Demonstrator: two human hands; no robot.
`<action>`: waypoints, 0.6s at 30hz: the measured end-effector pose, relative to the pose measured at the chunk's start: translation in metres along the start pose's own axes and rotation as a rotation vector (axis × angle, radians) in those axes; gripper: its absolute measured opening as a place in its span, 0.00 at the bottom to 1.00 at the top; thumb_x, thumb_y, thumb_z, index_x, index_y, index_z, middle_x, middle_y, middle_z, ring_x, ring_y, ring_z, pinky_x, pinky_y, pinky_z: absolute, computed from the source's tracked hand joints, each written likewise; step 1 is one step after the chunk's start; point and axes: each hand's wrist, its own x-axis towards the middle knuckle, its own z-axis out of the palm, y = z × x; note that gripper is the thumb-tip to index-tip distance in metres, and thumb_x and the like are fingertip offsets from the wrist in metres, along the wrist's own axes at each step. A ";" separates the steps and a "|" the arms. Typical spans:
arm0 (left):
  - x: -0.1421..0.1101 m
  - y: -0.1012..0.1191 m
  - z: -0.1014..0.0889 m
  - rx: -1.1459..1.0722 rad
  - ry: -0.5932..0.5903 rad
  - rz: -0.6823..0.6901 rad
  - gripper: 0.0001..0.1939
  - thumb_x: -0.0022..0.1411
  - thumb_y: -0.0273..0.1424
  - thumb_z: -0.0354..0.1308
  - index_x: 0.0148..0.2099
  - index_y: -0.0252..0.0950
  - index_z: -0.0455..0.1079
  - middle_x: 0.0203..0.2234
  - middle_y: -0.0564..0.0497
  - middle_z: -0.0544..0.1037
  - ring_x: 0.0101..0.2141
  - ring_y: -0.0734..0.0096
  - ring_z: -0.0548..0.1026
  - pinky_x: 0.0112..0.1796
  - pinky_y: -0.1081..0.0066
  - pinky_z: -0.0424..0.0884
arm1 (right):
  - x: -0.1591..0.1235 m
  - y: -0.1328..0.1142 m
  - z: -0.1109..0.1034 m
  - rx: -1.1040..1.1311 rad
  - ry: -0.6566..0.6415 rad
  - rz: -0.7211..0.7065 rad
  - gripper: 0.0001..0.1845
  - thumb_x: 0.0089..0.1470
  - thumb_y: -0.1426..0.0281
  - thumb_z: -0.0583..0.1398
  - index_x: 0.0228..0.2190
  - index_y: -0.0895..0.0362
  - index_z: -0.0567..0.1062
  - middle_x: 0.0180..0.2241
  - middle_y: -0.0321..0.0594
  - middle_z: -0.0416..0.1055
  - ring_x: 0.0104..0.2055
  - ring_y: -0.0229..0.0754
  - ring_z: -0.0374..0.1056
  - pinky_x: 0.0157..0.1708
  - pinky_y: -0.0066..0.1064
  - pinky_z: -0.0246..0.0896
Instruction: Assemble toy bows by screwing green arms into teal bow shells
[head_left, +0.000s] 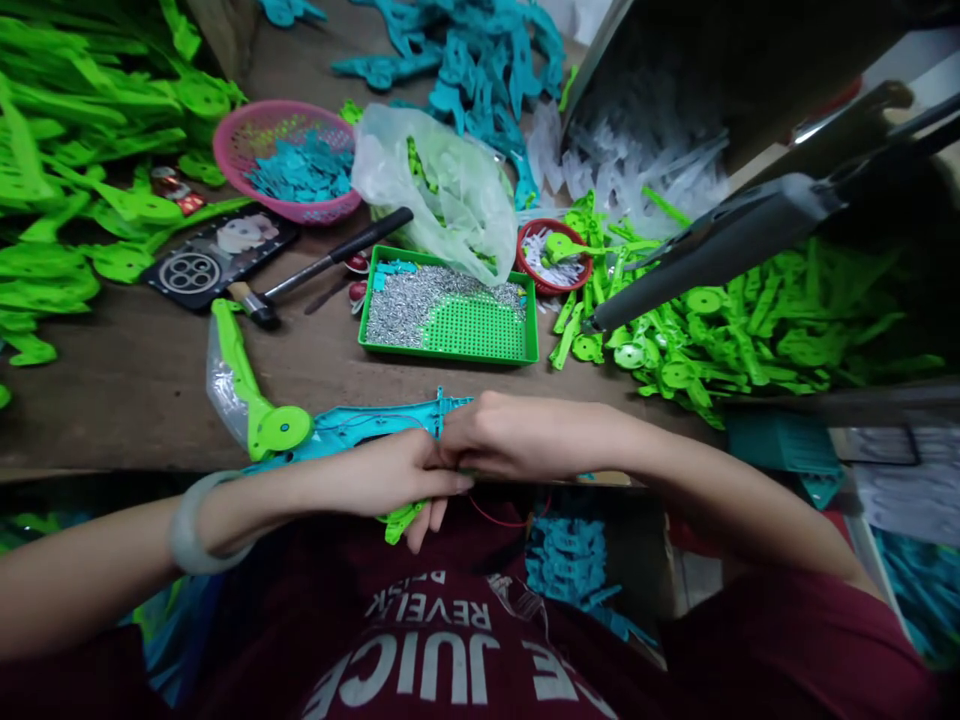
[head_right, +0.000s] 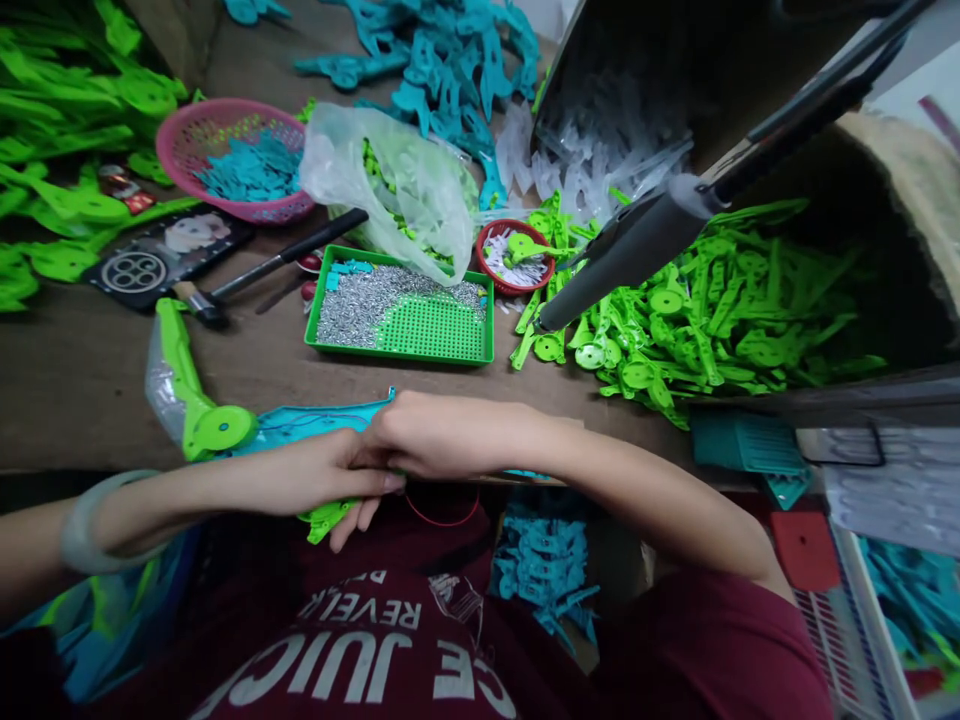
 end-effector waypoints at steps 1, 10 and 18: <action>0.000 0.001 0.001 -0.006 0.026 -0.016 0.25 0.70 0.46 0.49 0.26 0.37 0.72 0.15 0.52 0.77 0.19 0.71 0.72 0.28 0.72 0.67 | -0.002 0.001 -0.001 -0.005 0.024 0.000 0.09 0.57 0.80 0.59 0.28 0.57 0.76 0.27 0.33 0.71 0.28 0.34 0.63 0.30 0.27 0.56; 0.013 -0.003 0.017 -0.686 0.241 0.111 0.20 0.59 0.47 0.65 0.37 0.34 0.74 0.25 0.51 0.80 0.23 0.73 0.77 0.28 0.74 0.70 | -0.029 0.004 0.007 -0.197 0.579 0.196 0.04 0.60 0.75 0.60 0.37 0.58 0.75 0.39 0.39 0.66 0.35 0.36 0.64 0.35 0.28 0.58; 0.013 0.002 0.013 -0.247 0.623 0.264 0.15 0.69 0.42 0.54 0.39 0.34 0.71 0.25 0.51 0.79 0.26 0.73 0.76 0.33 0.72 0.70 | -0.059 -0.002 0.019 -0.221 0.966 0.285 0.03 0.62 0.74 0.61 0.35 0.58 0.76 0.29 0.35 0.70 0.32 0.35 0.67 0.34 0.28 0.60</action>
